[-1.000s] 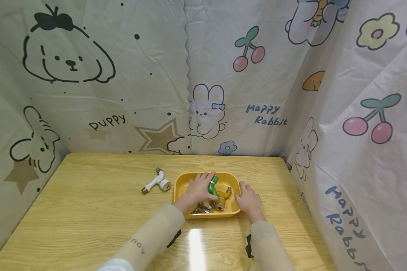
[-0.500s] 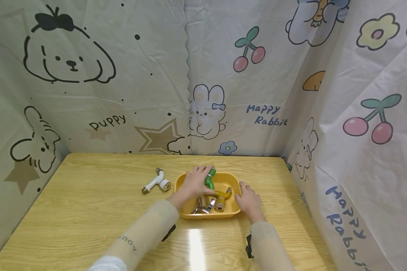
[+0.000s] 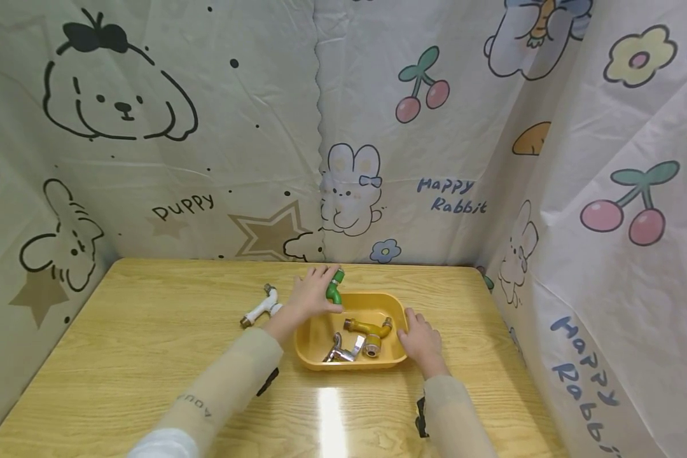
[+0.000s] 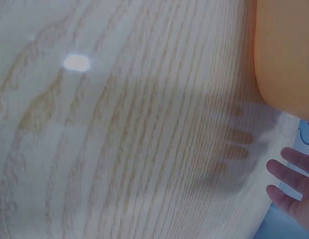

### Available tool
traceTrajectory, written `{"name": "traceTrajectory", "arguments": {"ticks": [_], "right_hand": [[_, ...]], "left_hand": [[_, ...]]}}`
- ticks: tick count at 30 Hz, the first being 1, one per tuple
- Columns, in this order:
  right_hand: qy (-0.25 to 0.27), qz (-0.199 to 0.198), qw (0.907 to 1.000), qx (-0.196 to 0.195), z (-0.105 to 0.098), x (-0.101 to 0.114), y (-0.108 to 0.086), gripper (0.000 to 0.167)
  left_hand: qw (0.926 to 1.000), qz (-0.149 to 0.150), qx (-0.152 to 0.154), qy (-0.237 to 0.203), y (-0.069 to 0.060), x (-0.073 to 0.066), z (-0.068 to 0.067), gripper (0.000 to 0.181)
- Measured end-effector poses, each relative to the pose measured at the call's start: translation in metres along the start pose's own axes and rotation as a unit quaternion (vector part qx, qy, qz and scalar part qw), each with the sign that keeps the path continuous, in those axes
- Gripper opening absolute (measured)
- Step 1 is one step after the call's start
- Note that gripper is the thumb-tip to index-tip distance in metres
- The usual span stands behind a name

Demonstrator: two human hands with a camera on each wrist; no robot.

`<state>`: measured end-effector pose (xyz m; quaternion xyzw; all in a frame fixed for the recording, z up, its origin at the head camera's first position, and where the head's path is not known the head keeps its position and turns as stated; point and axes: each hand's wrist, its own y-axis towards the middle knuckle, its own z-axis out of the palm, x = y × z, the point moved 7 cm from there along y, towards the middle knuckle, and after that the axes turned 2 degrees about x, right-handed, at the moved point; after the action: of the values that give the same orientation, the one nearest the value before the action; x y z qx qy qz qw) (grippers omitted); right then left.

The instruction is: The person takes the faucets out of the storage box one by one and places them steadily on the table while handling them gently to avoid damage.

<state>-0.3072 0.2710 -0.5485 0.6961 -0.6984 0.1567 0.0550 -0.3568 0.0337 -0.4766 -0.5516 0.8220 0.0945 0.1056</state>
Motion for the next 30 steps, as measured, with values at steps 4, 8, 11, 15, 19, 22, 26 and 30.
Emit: {"name": "traceTrajectory", "arguments": {"ticks": [4,8,11,15,19,22,26,30], "right_hand": [[0.0,0.001,1.0,0.002,0.001,-0.001,0.0,0.054],[-0.002,0.002,1.0,0.003,0.002,-0.002,0.001,0.054],[-0.005,0.002,1.0,0.003,0.002,-0.002,0.001,0.054],[-0.008,0.001,1.0,0.003,0.001,-0.003,0.001,0.055],[-0.013,-0.002,0.9999,0.001,0.001,-0.002,0.002,0.055],[-0.018,-0.002,0.9998,-0.001,0.0,-0.002,0.002,0.054],[-0.021,-0.001,0.9998,-0.003,0.0,-0.002,0.002,0.054],[-0.026,-0.004,0.9997,-0.004,-0.001,-0.001,0.002,0.054]], "left_hand": [[0.9999,-0.012,-0.006,-0.004,0.0,0.015,-0.005,0.097],[0.9996,-0.027,-0.009,0.001,-0.001,0.032,-0.01,0.096],[0.9991,-0.042,-0.008,0.002,-0.003,0.045,-0.013,0.097],[0.9982,-0.06,-0.008,-0.001,-0.006,0.062,-0.014,0.095],[0.997,-0.076,-0.014,0.001,-0.009,0.081,-0.014,0.094],[0.9963,-0.084,-0.018,0.004,-0.014,0.097,-0.015,0.095],[0.995,-0.098,-0.021,0.005,-0.022,0.117,-0.016,0.096],[0.9928,-0.119,-0.014,0.002,-0.03,0.137,-0.015,0.095]]}}
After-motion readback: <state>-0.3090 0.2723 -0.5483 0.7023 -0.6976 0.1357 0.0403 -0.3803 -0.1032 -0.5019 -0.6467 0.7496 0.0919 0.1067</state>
